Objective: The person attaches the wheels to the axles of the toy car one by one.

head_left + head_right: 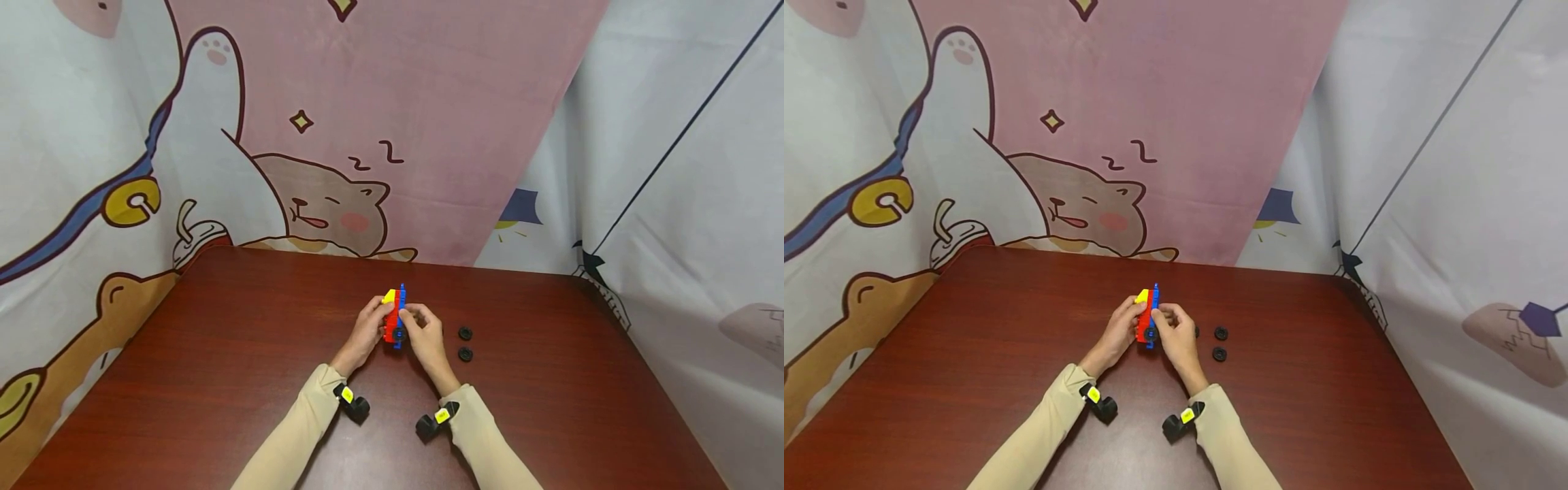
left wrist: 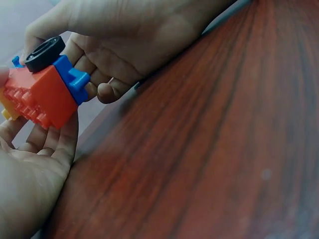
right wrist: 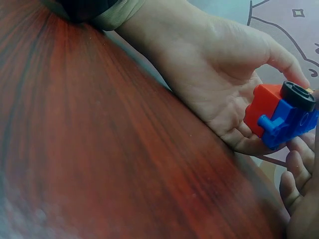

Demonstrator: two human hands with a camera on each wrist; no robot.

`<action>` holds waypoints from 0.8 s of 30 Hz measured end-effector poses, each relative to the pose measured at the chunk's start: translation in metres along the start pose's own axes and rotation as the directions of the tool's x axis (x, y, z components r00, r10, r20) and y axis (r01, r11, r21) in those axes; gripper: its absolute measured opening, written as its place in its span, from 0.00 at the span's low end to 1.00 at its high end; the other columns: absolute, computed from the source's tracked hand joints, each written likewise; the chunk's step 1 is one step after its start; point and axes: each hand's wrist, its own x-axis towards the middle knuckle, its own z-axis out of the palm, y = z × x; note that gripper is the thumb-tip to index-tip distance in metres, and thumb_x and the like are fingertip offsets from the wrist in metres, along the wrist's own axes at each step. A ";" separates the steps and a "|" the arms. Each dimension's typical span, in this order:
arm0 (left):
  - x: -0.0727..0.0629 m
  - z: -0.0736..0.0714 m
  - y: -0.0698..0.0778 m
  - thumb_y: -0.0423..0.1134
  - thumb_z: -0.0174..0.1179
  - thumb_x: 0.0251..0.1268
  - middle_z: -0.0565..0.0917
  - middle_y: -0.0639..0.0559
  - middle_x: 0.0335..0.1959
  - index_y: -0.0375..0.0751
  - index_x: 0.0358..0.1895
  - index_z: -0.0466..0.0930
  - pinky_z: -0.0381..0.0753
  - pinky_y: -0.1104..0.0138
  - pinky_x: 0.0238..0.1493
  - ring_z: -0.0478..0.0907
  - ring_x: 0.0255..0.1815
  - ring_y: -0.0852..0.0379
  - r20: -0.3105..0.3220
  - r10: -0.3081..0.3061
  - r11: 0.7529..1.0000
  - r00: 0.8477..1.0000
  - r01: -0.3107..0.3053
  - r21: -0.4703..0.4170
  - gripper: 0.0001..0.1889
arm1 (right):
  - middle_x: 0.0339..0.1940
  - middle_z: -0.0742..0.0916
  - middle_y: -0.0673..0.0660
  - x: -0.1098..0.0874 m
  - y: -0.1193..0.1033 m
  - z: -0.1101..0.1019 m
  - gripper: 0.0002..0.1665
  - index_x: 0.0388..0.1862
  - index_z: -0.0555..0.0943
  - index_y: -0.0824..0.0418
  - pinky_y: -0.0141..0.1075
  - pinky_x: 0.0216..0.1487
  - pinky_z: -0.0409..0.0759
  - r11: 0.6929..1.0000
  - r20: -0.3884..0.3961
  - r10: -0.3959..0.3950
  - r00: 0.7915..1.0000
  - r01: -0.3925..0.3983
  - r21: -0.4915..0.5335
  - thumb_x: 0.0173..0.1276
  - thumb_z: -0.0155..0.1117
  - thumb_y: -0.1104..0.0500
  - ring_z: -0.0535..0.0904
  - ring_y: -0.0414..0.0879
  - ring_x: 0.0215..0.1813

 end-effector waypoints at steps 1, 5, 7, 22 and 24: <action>0.000 0.000 0.000 0.41 0.52 0.74 0.81 0.58 0.30 0.47 0.44 0.74 0.80 0.72 0.32 0.80 0.31 0.63 -0.006 -0.001 1.000 1.000 0.001 0.003 0.04 | 0.34 0.85 0.59 0.000 0.000 0.000 0.15 0.49 0.83 0.70 0.28 0.36 0.74 1.000 0.004 0.002 1.000 -0.002 0.000 0.71 0.63 0.59 0.76 0.35 0.33; 0.000 0.001 -0.001 0.40 0.53 0.74 0.81 0.58 0.30 0.46 0.42 0.74 0.80 0.72 0.32 0.80 0.31 0.64 -0.030 0.002 1.000 1.000 -0.002 0.000 0.04 | 0.33 0.84 0.54 0.000 0.000 0.000 0.16 0.50 0.82 0.70 0.28 0.35 0.73 1.000 0.025 0.009 1.000 -0.009 0.001 0.72 0.63 0.58 0.74 0.34 0.32; 0.000 0.001 0.000 0.40 0.52 0.74 0.81 0.58 0.29 0.46 0.41 0.74 0.80 0.72 0.31 0.80 0.30 0.64 -0.042 0.000 1.000 0.999 -0.001 -0.007 0.04 | 0.31 0.83 0.50 0.001 0.001 0.000 0.16 0.50 0.82 0.70 0.28 0.33 0.73 1.000 0.034 0.005 0.999 -0.006 0.003 0.72 0.63 0.58 0.74 0.34 0.31; -0.001 0.000 0.000 0.40 0.52 0.72 0.77 0.58 0.25 0.47 0.37 0.74 0.75 0.72 0.26 0.74 0.25 0.64 -0.066 -0.026 1.000 0.997 0.026 -0.004 0.04 | 0.31 0.82 0.66 -0.006 0.004 -0.002 0.14 0.48 0.80 0.76 0.26 0.29 0.69 0.984 -0.152 -0.175 0.973 0.178 0.003 0.72 0.62 0.65 0.72 0.35 0.28; 0.000 0.000 0.000 0.41 0.52 0.72 0.77 0.58 0.25 0.46 0.38 0.74 0.76 0.73 0.27 0.74 0.26 0.63 -0.067 -0.020 1.000 0.998 0.021 0.008 0.05 | 0.30 0.82 0.65 -0.007 0.004 -0.003 0.14 0.48 0.80 0.76 0.26 0.29 0.69 0.980 -0.160 -0.194 0.968 0.197 0.004 0.72 0.62 0.65 0.71 0.33 0.28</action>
